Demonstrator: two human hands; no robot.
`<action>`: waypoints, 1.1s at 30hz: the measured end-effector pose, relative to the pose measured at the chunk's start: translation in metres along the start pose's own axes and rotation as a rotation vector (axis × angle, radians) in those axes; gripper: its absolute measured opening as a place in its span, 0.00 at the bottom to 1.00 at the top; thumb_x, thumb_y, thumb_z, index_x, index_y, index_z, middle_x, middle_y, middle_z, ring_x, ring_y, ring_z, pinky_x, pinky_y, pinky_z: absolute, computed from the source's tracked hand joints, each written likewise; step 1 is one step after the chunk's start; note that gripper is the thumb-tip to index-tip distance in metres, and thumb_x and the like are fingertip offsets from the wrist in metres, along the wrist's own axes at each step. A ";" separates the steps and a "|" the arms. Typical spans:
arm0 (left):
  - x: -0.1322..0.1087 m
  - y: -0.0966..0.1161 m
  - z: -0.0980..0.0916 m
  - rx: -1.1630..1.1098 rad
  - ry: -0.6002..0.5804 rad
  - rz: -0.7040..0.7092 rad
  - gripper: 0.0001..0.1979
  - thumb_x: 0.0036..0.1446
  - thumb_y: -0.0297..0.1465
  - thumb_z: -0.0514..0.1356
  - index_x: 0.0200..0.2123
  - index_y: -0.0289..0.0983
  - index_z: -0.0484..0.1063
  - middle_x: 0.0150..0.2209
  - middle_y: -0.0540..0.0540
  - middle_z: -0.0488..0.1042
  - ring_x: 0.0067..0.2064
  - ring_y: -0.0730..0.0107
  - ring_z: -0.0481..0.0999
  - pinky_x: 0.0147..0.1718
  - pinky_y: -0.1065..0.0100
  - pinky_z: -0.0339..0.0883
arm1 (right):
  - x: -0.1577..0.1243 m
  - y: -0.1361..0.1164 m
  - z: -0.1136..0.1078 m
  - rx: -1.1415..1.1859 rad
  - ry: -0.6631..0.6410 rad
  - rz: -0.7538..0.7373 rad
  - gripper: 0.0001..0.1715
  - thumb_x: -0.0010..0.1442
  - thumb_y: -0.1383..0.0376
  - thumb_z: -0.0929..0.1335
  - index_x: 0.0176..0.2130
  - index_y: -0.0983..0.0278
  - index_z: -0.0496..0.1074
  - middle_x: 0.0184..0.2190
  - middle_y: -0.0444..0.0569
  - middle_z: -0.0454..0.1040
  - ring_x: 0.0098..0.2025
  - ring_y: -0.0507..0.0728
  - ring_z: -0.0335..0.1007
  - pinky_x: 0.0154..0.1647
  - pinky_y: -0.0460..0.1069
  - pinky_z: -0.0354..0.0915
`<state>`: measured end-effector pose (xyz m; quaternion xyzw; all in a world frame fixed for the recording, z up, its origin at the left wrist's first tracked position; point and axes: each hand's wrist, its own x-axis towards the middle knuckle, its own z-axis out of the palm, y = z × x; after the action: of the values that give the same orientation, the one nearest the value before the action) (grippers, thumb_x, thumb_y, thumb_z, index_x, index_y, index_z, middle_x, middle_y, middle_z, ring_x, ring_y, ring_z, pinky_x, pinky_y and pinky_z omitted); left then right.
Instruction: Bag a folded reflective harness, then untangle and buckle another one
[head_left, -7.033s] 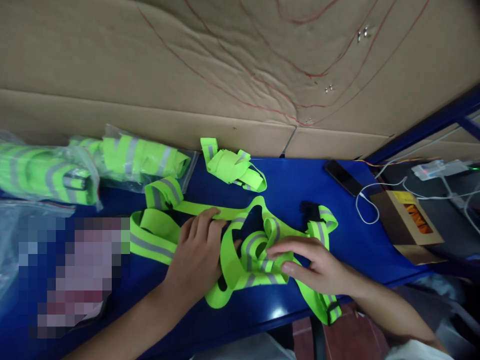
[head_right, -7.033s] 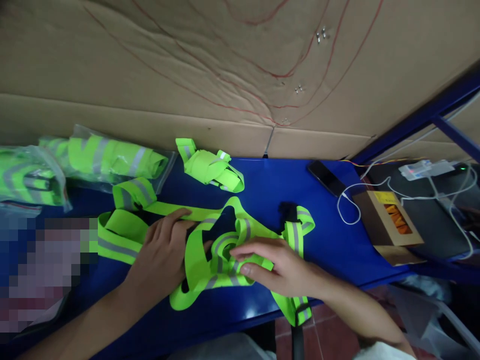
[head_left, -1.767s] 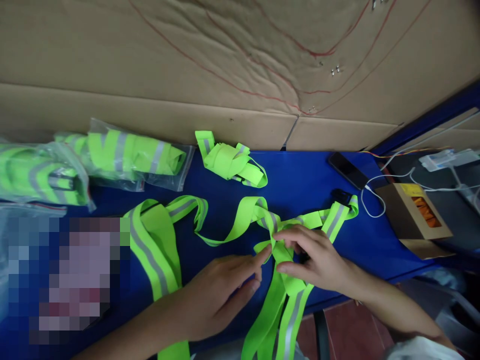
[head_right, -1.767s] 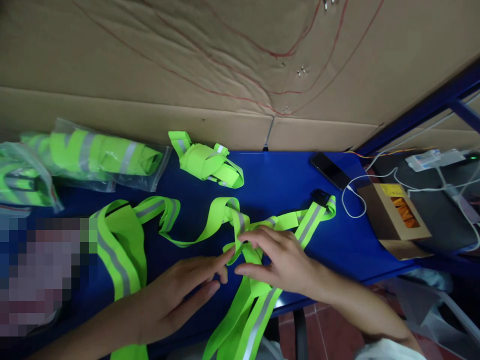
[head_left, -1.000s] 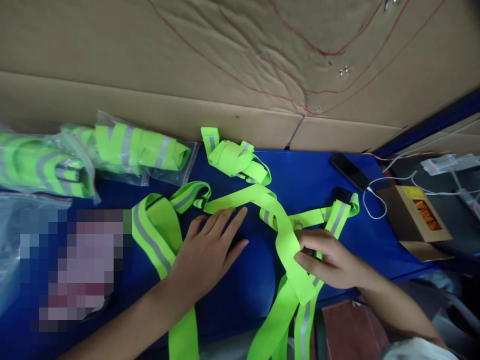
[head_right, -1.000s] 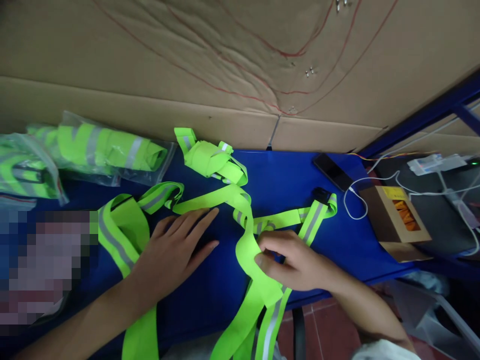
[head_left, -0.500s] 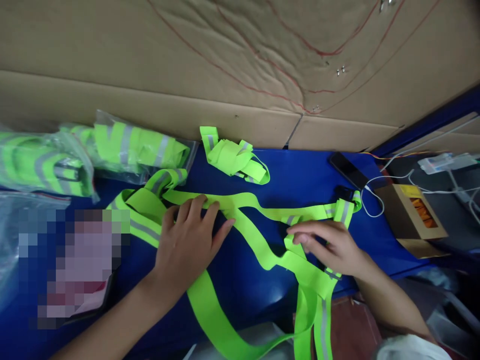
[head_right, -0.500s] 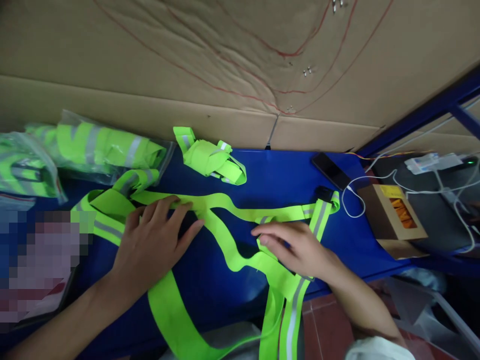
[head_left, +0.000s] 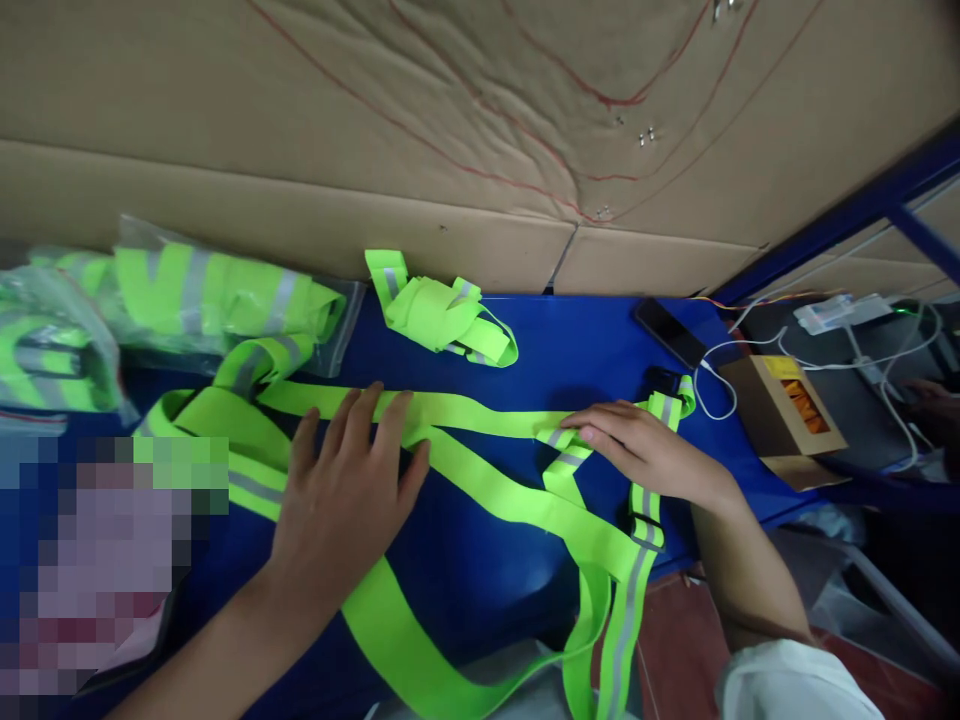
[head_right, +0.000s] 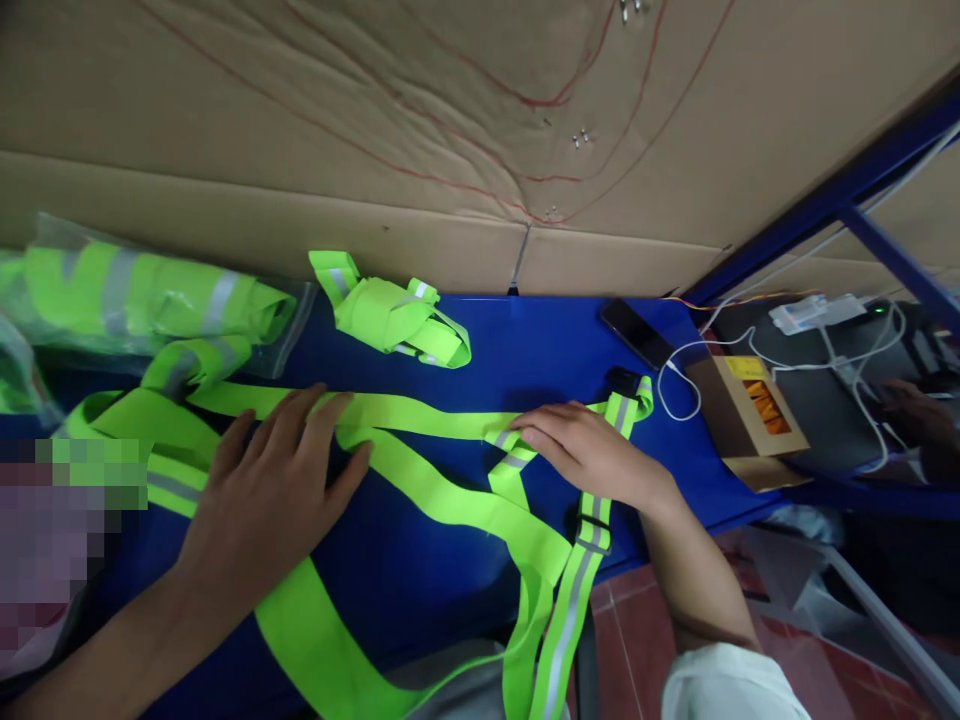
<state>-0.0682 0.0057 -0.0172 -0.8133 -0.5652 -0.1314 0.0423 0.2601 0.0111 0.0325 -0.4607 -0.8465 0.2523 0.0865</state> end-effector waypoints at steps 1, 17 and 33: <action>0.000 0.000 0.000 -0.014 0.021 0.009 0.24 0.70 0.33 0.53 0.64 0.28 0.63 0.63 0.25 0.68 0.62 0.33 0.71 0.62 0.36 0.60 | 0.000 -0.001 0.000 0.028 -0.004 0.017 0.19 0.77 0.60 0.59 0.57 0.58 0.74 0.53 0.50 0.80 0.53 0.58 0.77 0.56 0.55 0.69; -0.027 0.037 0.010 -0.315 -0.146 0.657 0.20 0.72 0.44 0.52 0.62 0.46 0.69 0.66 0.44 0.68 0.66 0.54 0.66 0.65 0.50 0.51 | 0.014 -0.014 0.032 1.135 -0.125 0.288 0.17 0.70 0.53 0.69 0.50 0.62 0.73 0.44 0.48 0.76 0.38 0.50 0.77 0.41 0.48 0.75; -0.018 0.035 -0.001 -0.385 0.021 0.570 0.18 0.70 0.37 0.56 0.59 0.37 0.72 0.64 0.37 0.70 0.65 0.52 0.66 0.65 0.52 0.52 | 0.013 -0.022 0.043 1.052 -0.058 0.155 0.15 0.61 0.64 0.75 0.41 0.61 0.66 0.31 0.39 0.63 0.31 0.49 0.56 0.32 0.44 0.59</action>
<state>-0.0418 -0.0236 -0.0177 -0.9302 -0.2796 -0.2269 -0.0710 0.2206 -0.0026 0.0058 -0.4093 -0.5709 0.6611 0.2636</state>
